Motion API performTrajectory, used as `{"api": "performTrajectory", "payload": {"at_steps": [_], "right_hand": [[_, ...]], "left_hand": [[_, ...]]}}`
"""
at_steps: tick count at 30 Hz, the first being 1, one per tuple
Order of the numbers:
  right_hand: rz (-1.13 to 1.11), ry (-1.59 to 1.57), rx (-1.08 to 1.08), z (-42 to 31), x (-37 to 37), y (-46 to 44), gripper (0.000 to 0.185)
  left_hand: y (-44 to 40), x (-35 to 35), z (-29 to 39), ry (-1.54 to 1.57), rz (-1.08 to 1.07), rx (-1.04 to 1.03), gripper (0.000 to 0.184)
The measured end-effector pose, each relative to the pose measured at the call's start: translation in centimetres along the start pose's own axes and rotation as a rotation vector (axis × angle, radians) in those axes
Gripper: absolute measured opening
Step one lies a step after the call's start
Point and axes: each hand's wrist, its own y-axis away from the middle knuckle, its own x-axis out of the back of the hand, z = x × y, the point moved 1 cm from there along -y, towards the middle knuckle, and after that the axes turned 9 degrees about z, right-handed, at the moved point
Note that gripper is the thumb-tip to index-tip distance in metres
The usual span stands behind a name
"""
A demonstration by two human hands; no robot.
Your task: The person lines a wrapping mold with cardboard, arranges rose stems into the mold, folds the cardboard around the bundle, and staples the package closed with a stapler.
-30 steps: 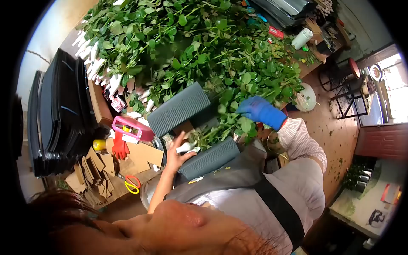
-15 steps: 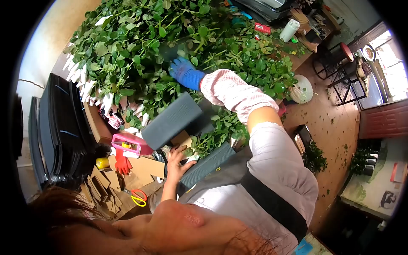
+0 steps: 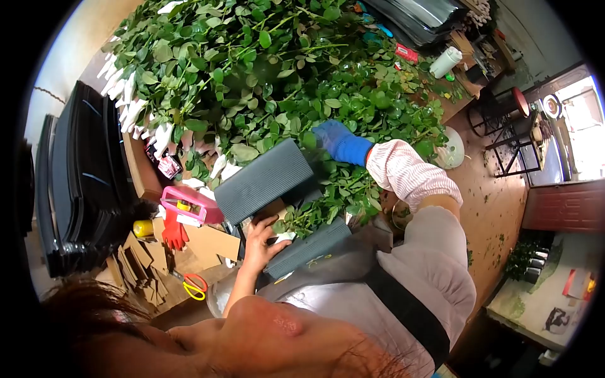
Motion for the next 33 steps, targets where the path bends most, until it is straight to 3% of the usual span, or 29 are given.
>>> {"api": "performTrajectory", "payload": {"at_steps": [2,5,8,10,11,13,16,20,21,22,23,25,26,27,31,33], "right_hand": [[-0.111,0.041,0.185,-1.4,9.0,0.3,0.050],[-0.068,-0.195,-0.019,-1.8,17.9,-2.6,0.046],[0.194,-0.378,-0.140,-0.2,16.5,-9.0,0.042],[0.156,-0.324,-0.097,-1.1,14.9,-11.8,0.038],[-0.010,-0.250,-0.094,-0.7,12.3,-14.6,0.040],[0.044,-0.172,-0.178,-0.4,5.5,-17.2,0.040],[0.015,0.079,0.035,-2.6,8.6,-15.7,0.042],[0.676,-0.071,0.287,-3.5,15.5,-10.6,0.042],[0.737,-0.124,0.343,-1.9,15.4,-10.0,0.041],[0.416,-0.072,0.104,-1.3,19.1,-8.9,0.039],[0.754,-0.117,0.223,1.8,19.3,-7.7,0.036],[0.934,0.153,0.004,6.7,20.7,-5.3,0.030],[0.830,0.100,-0.133,7.5,22.7,-3.5,0.028],[1.150,0.152,0.042,7.7,23.7,-2.5,0.031],[0.883,-0.011,0.182,-0.4,27.5,4.9,0.041],[0.504,-0.199,0.284,-3.0,24.9,8.5,0.043]], "left_hand": [[0.6,-0.3,-0.5,-0.045,-0.077,0.084,0.041],[0.8,-0.1,-0.6,-0.057,-0.111,0.124,0.042],[0.3,0.0,-0.1,-0.022,-0.052,0.070,0.041],[0.1,0.0,0.0,-0.006,-0.026,0.045,0.041],[0.1,0.0,0.1,-0.006,-0.027,0.047,0.041],[0.0,0.0,0.1,-0.009,-0.026,0.048,0.041],[0.1,-0.1,0.1,-0.019,-0.030,0.054,0.041],[0.3,-0.2,0.1,0.013,-0.026,0.077,0.040],[0.2,-0.3,-0.1,-0.003,-0.020,0.052,0.041],[0.3,-0.4,-0.5,-0.020,-0.014,0.027,0.043],[0.5,-0.5,-0.8,-0.037,-0.009,0.003,0.045],[0.4,-0.4,-0.4,0.006,-0.027,0.035,0.040],[0.4,-0.2,-0.1,0.004,-0.025,0.024,0.038],[0.2,-0.1,0.1,0.004,-0.018,0.014,0.036],[1.0,-0.6,-1.4,-0.064,-0.022,-0.046,0.024],[1.1,-1.0,-1.9,-0.109,-0.021,-0.014,0.023]]}}
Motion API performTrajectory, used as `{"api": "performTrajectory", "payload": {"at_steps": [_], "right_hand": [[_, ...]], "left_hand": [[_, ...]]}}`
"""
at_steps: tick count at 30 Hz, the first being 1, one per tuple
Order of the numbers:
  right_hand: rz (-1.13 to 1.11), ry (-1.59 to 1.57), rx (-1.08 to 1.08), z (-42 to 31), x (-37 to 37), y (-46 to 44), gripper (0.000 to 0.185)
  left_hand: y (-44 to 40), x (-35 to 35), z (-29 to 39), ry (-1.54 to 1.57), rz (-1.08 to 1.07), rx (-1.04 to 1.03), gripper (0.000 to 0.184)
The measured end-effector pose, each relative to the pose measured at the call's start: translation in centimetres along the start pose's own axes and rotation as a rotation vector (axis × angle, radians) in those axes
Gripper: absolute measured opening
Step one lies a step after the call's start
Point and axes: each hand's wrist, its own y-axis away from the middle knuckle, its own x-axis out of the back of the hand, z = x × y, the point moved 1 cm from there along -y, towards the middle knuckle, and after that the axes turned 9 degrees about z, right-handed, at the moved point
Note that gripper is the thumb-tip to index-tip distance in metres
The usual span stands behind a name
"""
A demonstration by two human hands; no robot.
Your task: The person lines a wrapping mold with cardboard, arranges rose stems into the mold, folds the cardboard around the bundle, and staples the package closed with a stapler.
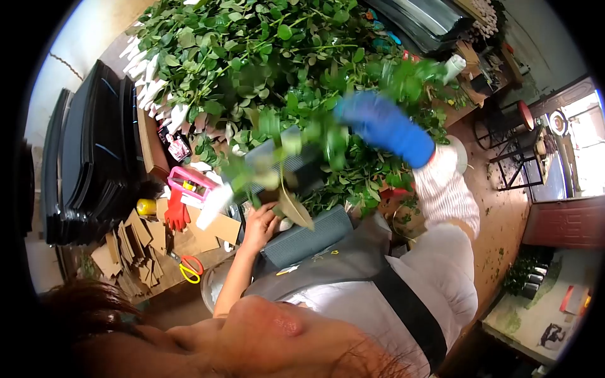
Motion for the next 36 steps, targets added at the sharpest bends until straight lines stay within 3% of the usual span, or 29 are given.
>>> {"api": "performTrajectory", "payload": {"at_steps": [2,4,5,6,9,10,12,13,16,18,20,22,25,26,28,29,30,32,33,36], "right_hand": [[-0.217,-0.279,0.013,-1.5,-3.5,3.5,0.034],[-0.379,-0.089,-0.105,-0.8,-7.6,8.3,0.028],[-0.455,-0.035,-0.180,-0.6,-9.3,9.8,0.028],[-0.530,0.020,-0.254,-0.5,-10.6,10.8,0.029],[-0.535,0.042,-0.128,0.0,-11.8,11.3,0.027],[-0.522,0.082,-0.037,-0.2,-10.6,9.6,0.027],[-0.891,0.233,-0.281,-0.3,-7.4,3.6,0.025],[-0.795,0.276,-0.289,-0.1,-6.0,0.0,0.022],[0.077,0.189,-0.013,1.0,-6.4,-9.3,0.026],[0.323,0.234,0.144,2.6,-9.2,-15.8,0.037],[0.312,0.507,0.151,4.8,-13.0,-20.9,0.038],[0.159,0.619,0.056,4.7,-13.9,-23.3,0.042],[0.115,0.259,-0.058,1.7,-11.5,-23.3,0.038],[0.487,0.139,0.288,3.8,-15.0,-22.1,0.033],[0.158,0.197,0.187,0.7,-12.4,-18.6,0.033],[0.275,0.136,0.281,1.2,-11.6,-17.3,0.036],[0.146,0.223,0.203,2.5,-10.9,-16.2,0.036],[0.212,0.182,-0.030,5.5,-7.9,-12.6,0.033],[0.352,0.234,-0.040,7.2,-6.8,-10.4,0.028],[0.382,0.233,-0.100,7.1,-4.1,-6.4,0.034]], "left_hand": [[-0.2,-0.4,-0.4,-0.059,-0.092,0.092,0.027],[0.9,-1.2,-1.2,0.423,0.092,0.474,0.050],[0.8,-0.7,-0.9,0.415,0.135,0.314,0.072],[0.3,-0.7,0.4,0.569,0.240,0.353,0.083],[0.6,-0.5,-0.1,0.406,0.136,0.364,0.071],[0.8,-0.6,-1.0,0.233,0.064,0.266,0.061],[0.9,-0.5,-0.6,0.229,0.080,0.233,0.056],[0.8,-0.2,-0.2,0.223,0.070,0.229,0.056],[0.7,-0.2,-0.3,0.231,0.037,0.246,0.056],[0.0,0.6,-0.2,0.223,-0.003,0.210,0.053],[-0.8,1.2,-0.2,0.224,0.015,0.118,0.047],[-1.6,1.9,0.8,0.221,0.028,0.160,0.035],[-1.6,1.2,1.3,0.140,0.097,0.230,0.023],[-1.3,0.3,0.9,0.153,0.164,0.249,0.021],[-0.6,-1.6,0.2,0.179,0.286,0.293,0.019],[-0.7,-1.4,0.7,0.172,0.300,0.299,0.016],[-0.6,-1.7,0.2,0.200,0.318,0.284,0.016],[-0.8,-1.3,0.7,0.210,0.316,0.262,0.014],[-0.8,-1.3,0.9,0.280,0.310,0.336,0.013],[-0.6,-1.4,0.5,0.240,0.305,0.305,0.018]]}}
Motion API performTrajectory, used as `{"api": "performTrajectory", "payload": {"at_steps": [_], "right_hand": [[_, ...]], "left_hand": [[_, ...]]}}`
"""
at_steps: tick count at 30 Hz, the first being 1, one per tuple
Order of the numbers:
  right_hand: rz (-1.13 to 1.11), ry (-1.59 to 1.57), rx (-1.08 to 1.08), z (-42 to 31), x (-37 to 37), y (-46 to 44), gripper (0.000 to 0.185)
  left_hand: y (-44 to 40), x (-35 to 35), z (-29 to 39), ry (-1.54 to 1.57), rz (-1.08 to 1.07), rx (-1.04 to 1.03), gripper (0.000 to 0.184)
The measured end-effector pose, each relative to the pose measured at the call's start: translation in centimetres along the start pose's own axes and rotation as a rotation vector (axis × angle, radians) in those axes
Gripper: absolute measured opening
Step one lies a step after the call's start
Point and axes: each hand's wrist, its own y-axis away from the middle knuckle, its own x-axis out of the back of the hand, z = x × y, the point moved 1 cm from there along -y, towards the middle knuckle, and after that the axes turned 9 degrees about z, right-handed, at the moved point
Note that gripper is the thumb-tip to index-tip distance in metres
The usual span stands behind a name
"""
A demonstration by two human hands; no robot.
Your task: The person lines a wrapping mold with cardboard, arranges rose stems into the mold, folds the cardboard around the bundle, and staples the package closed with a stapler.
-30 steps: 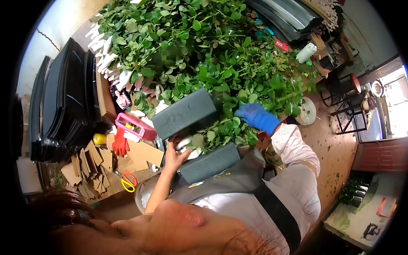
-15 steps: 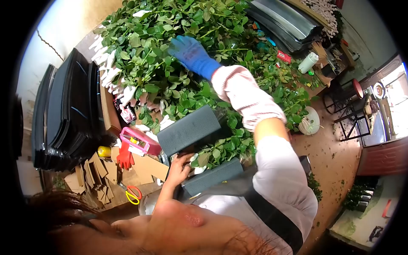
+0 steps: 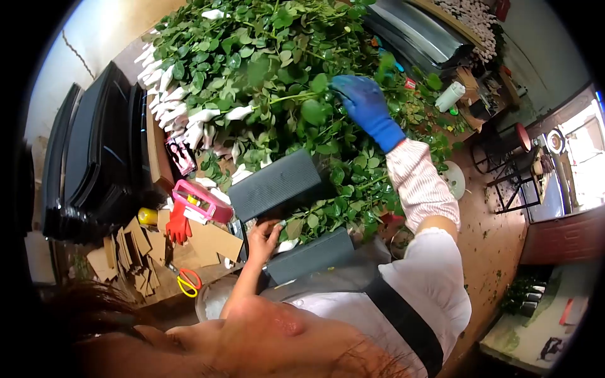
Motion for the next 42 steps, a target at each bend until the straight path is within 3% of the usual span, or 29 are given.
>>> {"api": "performTrajectory", "payload": {"at_steps": [2,5,6,8,10,11,12,15,16,18,20,21,22,24,27,29,30,32,35,36,37,38,39,42], "right_hand": [[-0.067,0.006,-0.024,0.6,0.8,2.3,0.034],[0.107,-0.242,-0.250,-3.3,6.5,1.0,0.033],[0.169,0.006,0.007,-3.1,7.2,2.7,0.031],[-0.150,-0.309,-0.194,-6.2,9.1,4.0,0.029],[-0.310,-0.353,0.076,-6.8,8.2,7.0,0.026],[-0.427,-0.326,0.087,-8.1,8.1,7.9,0.023],[-0.455,-0.442,0.067,-7.2,6.1,10.7,0.022],[-0.718,-0.143,-0.095,-6.4,3.1,16.9,0.018],[-0.790,-0.075,-0.178,-6.2,1.9,18.7,0.018],[-0.836,-0.034,-0.081,-6.8,0.9,18.4,0.020],[-0.843,-0.083,0.087,-6.9,0.6,17.3,0.024],[-0.985,-0.057,0.086,-6.5,0.9,15.7,0.031],[-1.186,0.015,0.007,-5.8,1.0,13.3,0.036],[-1.344,0.146,-0.257,-6.6,2.0,3.7,0.036],[-0.156,-0.139,-0.069,-2.1,-2.6,-3.3,0.037],[0.004,0.281,-0.034,0.5,-6.3,-8.3,0.062],[0.057,0.324,-0.023,1.9,-8.2,-9.7,0.067],[-0.235,0.307,-0.260,5.3,-12.7,-10.1,0.062],[-0.046,0.016,-0.465,5.3,-12.1,-9.7,0.049],[0.183,-0.052,-0.331,5.4,-11.8,-8.5,0.038],[0.215,-0.122,-0.439,5.2,-11.2,-6.7,0.038],[0.097,-0.077,-0.316,2.5,-7.8,-6.4,0.037],[0.181,-0.021,-0.115,2.9,-7.8,-3.8,0.039],[-0.144,-0.053,0.151,3.5,-6.1,1.2,0.047]], "left_hand": [[0.0,0.0,0.3,-0.001,0.008,0.049,0.019],[-0.4,-0.4,-0.5,0.056,-0.045,0.085,0.021],[-0.1,-0.5,-0.8,0.061,-0.035,0.079,0.021],[0.1,-0.2,-0.9,0.022,-0.001,0.053,0.025],[0.8,-1.1,-4.3,-0.068,0.054,0.052,0.033],[1.1,-1.1,-6.0,-0.119,-0.055,0.089,0.044],[0.9,-1.4,-5.4,0.072,0.009,0.061,0.056],[0.3,-0.7,-1.9,0.105,0.120,-0.068,0.061],[0.3,-1.0,-2.2,0.298,0.090,0.068,0.057],[0.1,-0.4,-2.1,0.139,0.023,0.065,0.056],[-0.1,0.0,-1.3,-0.015,0.010,-0.001,0.042],[-0.3,0.2,-0.5,-0.024,0.045,-0.081,0.034],[-0.2,0.4,-0.5,-0.110,0.001,-0.064,0.040],[-0.3,0.3,-0.1,-0.063,0.018,-0.070,0.036],[-0.3,0.1,-0.9,-0.040,0.022,-0.079,0.041],[-0.3,0.1,-0.8,-0.055,0.008,-0.040,0.046],[-0.3,0.2,-0.6,-0.046,-0.004,0.005,0.048],[-0.3,0.0,-0.6,-0.047,-0.005,0.018,0.049],[-0.1,0.2,-1.0,-0.136,-0.002,-0.017,0.046],[-0.2,0.1,-1.0,-0.135,-0.010,-0.004,0.045],[-0.2,0.0,-1.2,-0.105,-0.003,-0.014,0.043],[-0.2,0.0,-1.4,-0.075,-0.001,-0.024,0.041],[-0.1,-0.1,-1.2,-0.053,0.022,-0.005,0.037],[-0.1,-0.1,-1.3,-0.049,0.014,0.000,0.036]]}}
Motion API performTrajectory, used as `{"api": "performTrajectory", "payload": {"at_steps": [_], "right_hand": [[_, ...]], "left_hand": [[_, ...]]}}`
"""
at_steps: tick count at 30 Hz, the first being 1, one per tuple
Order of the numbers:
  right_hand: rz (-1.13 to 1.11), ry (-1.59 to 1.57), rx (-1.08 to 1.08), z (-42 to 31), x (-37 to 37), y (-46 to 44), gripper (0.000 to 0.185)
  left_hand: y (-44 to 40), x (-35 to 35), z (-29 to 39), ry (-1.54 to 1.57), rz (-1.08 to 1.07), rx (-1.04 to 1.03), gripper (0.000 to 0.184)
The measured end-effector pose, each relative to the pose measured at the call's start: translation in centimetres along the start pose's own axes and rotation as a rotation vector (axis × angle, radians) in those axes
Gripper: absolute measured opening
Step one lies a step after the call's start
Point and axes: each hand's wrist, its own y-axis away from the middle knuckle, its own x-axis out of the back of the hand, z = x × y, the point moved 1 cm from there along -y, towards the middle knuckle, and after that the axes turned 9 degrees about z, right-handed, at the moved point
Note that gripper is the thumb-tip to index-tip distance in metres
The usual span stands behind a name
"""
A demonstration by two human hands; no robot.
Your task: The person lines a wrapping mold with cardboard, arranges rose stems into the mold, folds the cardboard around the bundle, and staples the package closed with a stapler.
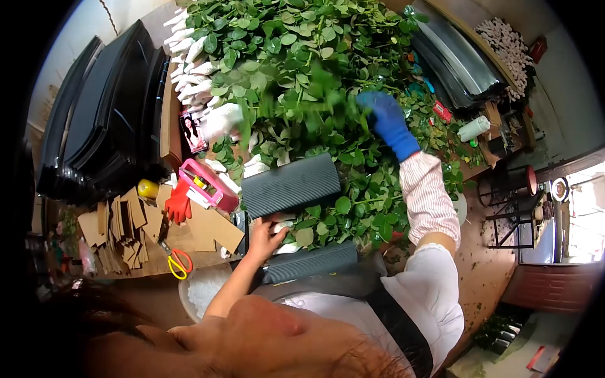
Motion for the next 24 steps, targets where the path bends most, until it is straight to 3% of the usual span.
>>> {"api": "performTrajectory", "payload": {"at_steps": [2,5,8,9,11,12,13,16,17,21,22,24], "right_hand": [[-0.255,-0.005,0.178,-0.1,0.8,2.5,0.048],[-0.557,0.464,0.188,0.3,1.1,4.6,0.061],[-1.001,0.274,-0.230,-0.2,2.7,-2.2,0.063],[-0.556,0.148,-0.041,0.5,2.2,-2.8,0.071],[-0.113,0.130,0.091,-2.9,1.7,-8.6,0.070],[-0.026,0.115,0.122,-3.9,0.3,-10.7,0.069],[-0.131,0.225,0.175,-5.0,-1.4,-12.9,0.059],[-0.153,0.454,0.309,-5.8,-6.7,-14.6,0.039],[-0.361,0.514,0.215,-6.0,-7.5,-14.8,0.031],[-0.011,0.303,0.566,-8.9,-5.2,-15.1,0.007],[-0.142,0.341,0.511,-8.4,-4.8,-15.0,0.007],[-0.404,0.417,0.374,-6.7,-3.3,-13.8,0.009]], "left_hand": [[-0.1,0.1,0.2,0.004,-0.009,0.010,0.036],[-0.1,0.3,0.6,-0.008,0.005,-0.017,0.035],[0.1,0.3,0.4,-0.028,0.005,0.006,0.035],[0.1,0.2,0.4,-0.033,-0.005,0.021,0.035],[-0.2,0.0,0.7,0.011,0.015,0.008,0.035],[-0.1,0.1,0.8,0.030,0.025,0.003,0.035],[0.0,0.1,0.6,0.008,0.001,0.007,0.039],[0.0,0.3,0.5,-0.072,-0.038,0.029,0.046],[0.0,0.5,1.0,-0.054,-0.041,0.058,0.045],[-0.4,0.6,1.2,-0.035,0.001,-0.034,0.036],[-0.2,0.6,1.2,-0.029,-0.012,-0.058,0.034],[0.1,-0.5,-0.9,0.103,-0.080,0.082,0.033]]}}
